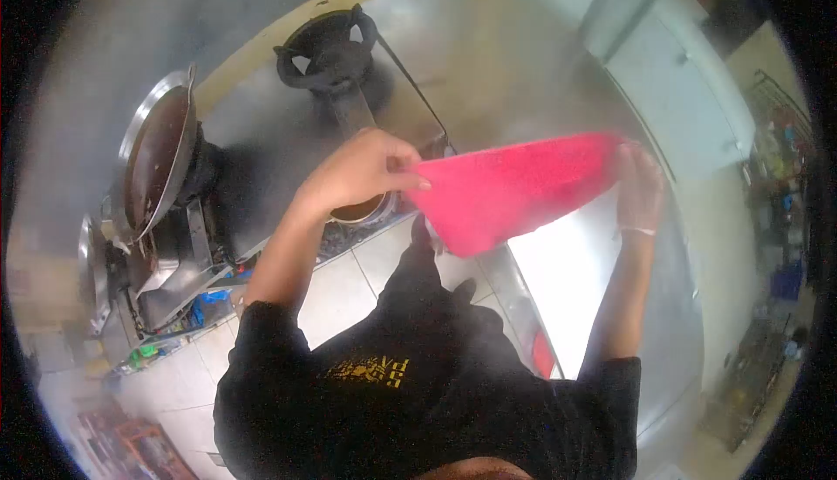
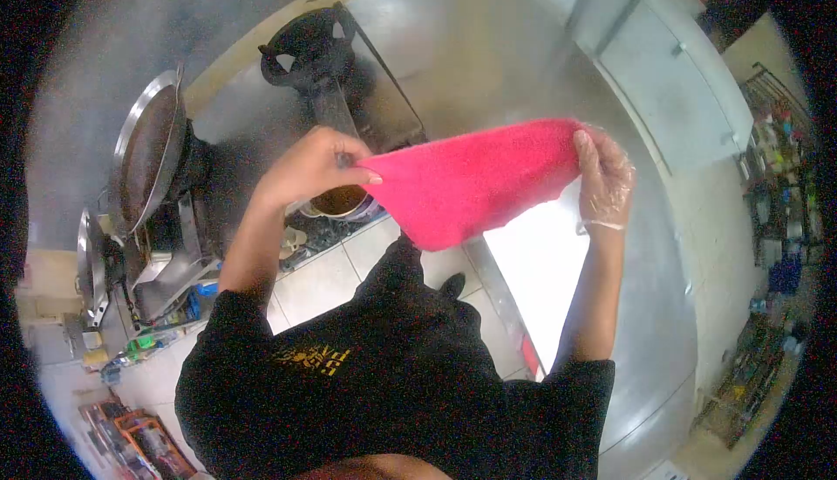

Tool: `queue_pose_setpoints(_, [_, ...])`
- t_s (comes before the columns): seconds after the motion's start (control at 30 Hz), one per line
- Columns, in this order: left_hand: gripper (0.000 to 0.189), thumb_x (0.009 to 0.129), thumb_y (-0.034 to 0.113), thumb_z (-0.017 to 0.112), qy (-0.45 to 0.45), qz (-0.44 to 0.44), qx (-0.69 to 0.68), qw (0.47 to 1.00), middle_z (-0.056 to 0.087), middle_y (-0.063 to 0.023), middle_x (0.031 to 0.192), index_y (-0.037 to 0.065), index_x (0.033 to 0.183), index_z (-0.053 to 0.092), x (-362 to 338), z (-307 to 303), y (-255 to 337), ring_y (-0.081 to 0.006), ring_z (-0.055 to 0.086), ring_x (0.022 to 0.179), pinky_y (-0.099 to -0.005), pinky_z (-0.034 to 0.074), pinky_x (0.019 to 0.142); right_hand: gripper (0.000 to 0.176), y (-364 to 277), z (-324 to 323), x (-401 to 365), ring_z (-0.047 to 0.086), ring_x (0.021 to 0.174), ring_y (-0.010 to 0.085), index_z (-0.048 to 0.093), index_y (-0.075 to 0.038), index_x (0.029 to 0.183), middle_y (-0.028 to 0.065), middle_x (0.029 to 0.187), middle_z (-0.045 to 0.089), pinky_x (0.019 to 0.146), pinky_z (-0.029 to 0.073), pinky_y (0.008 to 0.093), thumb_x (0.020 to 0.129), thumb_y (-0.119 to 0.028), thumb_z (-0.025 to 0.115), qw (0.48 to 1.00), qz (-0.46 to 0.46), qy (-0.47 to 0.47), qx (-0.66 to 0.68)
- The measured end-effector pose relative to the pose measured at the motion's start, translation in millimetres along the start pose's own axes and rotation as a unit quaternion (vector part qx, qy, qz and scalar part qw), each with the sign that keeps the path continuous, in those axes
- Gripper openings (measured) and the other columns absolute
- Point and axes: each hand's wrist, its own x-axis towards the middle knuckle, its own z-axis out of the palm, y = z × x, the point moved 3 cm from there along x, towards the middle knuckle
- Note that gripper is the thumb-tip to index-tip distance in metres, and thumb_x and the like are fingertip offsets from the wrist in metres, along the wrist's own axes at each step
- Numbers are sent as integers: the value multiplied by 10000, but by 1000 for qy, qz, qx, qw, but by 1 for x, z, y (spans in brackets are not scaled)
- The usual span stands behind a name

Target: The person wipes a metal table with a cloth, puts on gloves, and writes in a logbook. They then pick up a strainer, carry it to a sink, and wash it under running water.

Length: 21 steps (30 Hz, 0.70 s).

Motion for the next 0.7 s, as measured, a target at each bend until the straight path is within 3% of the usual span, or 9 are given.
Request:
queue_pose_setpoints(0.1, [231, 781, 206, 761, -8, 20, -33, 999, 697, -99, 768, 6, 884, 709, 33, -26, -30, -150, 645, 725, -290, 486, 689, 202, 4, 19, 50, 600, 819, 130, 705, -6, 969, 68, 845, 672, 764, 482, 283, 918, -193, 648, 978, -134, -41, -151])
queue_pose_setpoints(0.3, [233, 783, 252, 751, -58, 20, -10, 998, 703, -109, 789, 43, 880, 717, 142, -85, -100, -202, 682, 754, -325, 511, 698, 275, 52, 95, 157, 624, 810, 198, 681, 34, 978, 129, 879, 675, 760, 485, 333, 924, -231, 630, 972, 49, -88, -214])
queue_pose_setpoints(0.4, [231, 755, 314, 747, 0, 18, 122, 992, 703, -104, 804, 116, 873, 733, 213, -111, -156, -281, 681, 755, -379, 525, 708, 326, 126, 172, 241, 654, 806, 277, 656, 16, 1066, 164, 861, 685, 765, 508, 370, 935, -275, 589, 946, 63, -136, -288])
queue_pose_setpoints(0.43, [238, 744, 320, 748, 18, -10, 161, 987, 702, -111, 805, 116, 865, 733, 242, -125, -174, -286, 682, 761, -389, 527, 709, 349, 171, 207, 273, 648, 767, 259, 641, 16, 1092, 147, 832, 680, 740, 510, 357, 940, -291, 573, 951, -23, -168, -259])
queue_pose_setpoints(0.5, [272, 721, 341, 750, 20, -52, 213, 976, 698, -130, 807, 103, 853, 732, 308, -161, -217, -305, 679, 765, -407, 529, 712, 382, 204, 290, 344, 639, 671, 228, 580, 17, 1176, 119, 792, 676, 659, 523, 326, 959, -294, 533, 936, 238, -248, -73])
queue_pose_setpoints(0.57, [324, 705, 359, 755, 6, -50, 242, 969, 691, -156, 811, 71, 853, 726, 378, -198, -263, -331, 671, 772, -418, 528, 726, 406, 254, 372, 396, 689, 783, 261, 504, 22, 1243, 189, 873, 692, 648, 556, 336, 982, -289, 501, 947, 212, -227, 77])
queue_pose_setpoints(0.63, [386, 675, 371, 775, 0, -63, 311, 948, 686, -184, 831, 40, 865, 720, 444, -237, -330, -350, 665, 793, -422, 526, 747, 415, 295, 461, 451, 671, 793, 361, 458, -16, 1279, 260, 982, 657, 690, 558, 434, 995, -317, 467, 873, 413, -189, 177])
queue_pose_setpoints(0.67, [425, 650, 381, 792, -10, -94, 360, 928, 685, -197, 845, 27, 874, 718, 473, -250, -371, -355, 662, 804, -422, 525, 756, 433, 317, 497, 475, 680, 824, 332, 475, 5, 1279, 234, 1024, 664, 699, 561, 410, 980, -306, 507, 833, 454, -192, 252])
queue_pose_setpoints(0.7, [452, 634, 397, 802, -13, -144, 373, 917, 685, -204, 870, 28, 880, 720, 489, -264, -402, -351, 664, 831, -422, 524, 769, 457, 348, 531, 497, 678, 867, 321, 488, 9, 1281, 215, 1072, 660, 733, 556, 404, 957, -309, 549, 848, 424, -228, 223])
